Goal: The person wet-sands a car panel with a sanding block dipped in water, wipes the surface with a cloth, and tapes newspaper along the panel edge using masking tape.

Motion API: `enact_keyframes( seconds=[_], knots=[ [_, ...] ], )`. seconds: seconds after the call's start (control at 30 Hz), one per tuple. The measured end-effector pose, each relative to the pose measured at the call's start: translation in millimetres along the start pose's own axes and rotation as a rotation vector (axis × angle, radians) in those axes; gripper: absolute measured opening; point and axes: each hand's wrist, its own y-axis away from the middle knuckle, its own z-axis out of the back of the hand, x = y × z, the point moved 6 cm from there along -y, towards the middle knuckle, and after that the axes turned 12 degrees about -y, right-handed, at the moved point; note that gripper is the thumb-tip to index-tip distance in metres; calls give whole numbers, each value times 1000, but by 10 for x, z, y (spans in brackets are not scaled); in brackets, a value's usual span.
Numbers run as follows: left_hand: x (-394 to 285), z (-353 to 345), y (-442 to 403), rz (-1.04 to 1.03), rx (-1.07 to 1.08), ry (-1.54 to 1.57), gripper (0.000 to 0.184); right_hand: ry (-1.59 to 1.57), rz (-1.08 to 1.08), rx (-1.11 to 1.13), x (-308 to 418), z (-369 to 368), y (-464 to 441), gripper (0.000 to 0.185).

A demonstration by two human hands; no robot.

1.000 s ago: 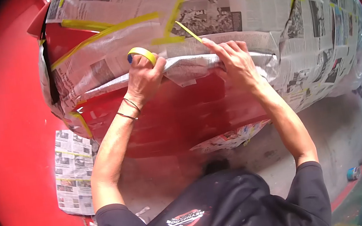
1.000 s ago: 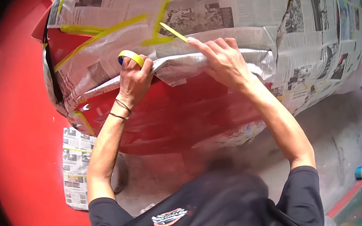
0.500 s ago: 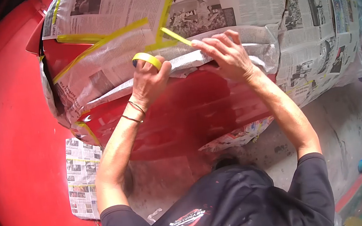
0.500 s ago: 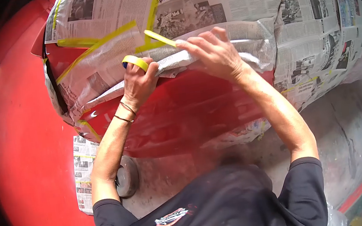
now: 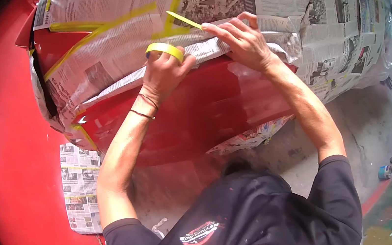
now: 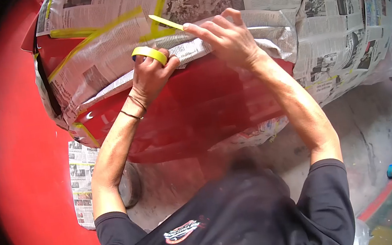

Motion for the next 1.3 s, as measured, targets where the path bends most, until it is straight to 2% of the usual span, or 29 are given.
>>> enact_keyframes(
  seconds=[0.1, 0.23, 0.33, 0.37, 0.47, 0.57, 0.67, 0.73, 0.8, 0.83, 0.93, 1.0, 1.1, 1.2, 1.3],
  knots=[
    [-29, -8, 0, -51, -10, 1, 15, 19, -8, 121, -2, 92, 174, 66],
    [-43, -51, 1, -76, -22, 9, 17, -108, -78, 133, 26, 272, 185, 78],
    [95, -94, -27, -159, 165, 171, 22, -132, -106, 97, 12, 272, 291, 82],
    [116, -38, -83, -185, 326, 122, 31, -116, -107, 89, -26, 268, 338, 83],
    [142, 33, -100, -163, 254, 149, 40, -130, -126, 62, 45, 343, 340, 83],
    [173, 62, -133, -91, 252, 237, 39, -98, -123, 75, 115, 308, 336, 83],
    [175, 145, -230, 22, 228, 279, 38, -148, -216, 132, -136, 229, 321, 82],
    [142, 128, -254, 114, 218, 252, 39, -136, -96, 47, -203, 250, 109, 77],
    [76, 18, -233, 214, 195, 219, 43, -53, -60, 112, -278, 214, 1, 76],
    [77, -51, -216, 189, 241, 113, 43, -43, -63, 108, -283, 216, 24, 77],
    [93, -93, -223, 183, 182, 88, 25, -65, -72, 66, -249, 203, 87, 80],
    [69, -73, -217, 170, 139, 93, 24, -138, -87, -7, -113, 244, 104, 82],
    [6, -123, -199, 87, 53, 23, 19, -92, -88, 48, -70, 123, 85, 86],
    [61, -109, -240, 28, 73, 85, 19, -135, -149, 110, -170, 65, 87, 82],
    [172, -4, -280, 64, 112, 123, 31, -133, -139, 130, -159, 29, 63, 82]
  ],
)
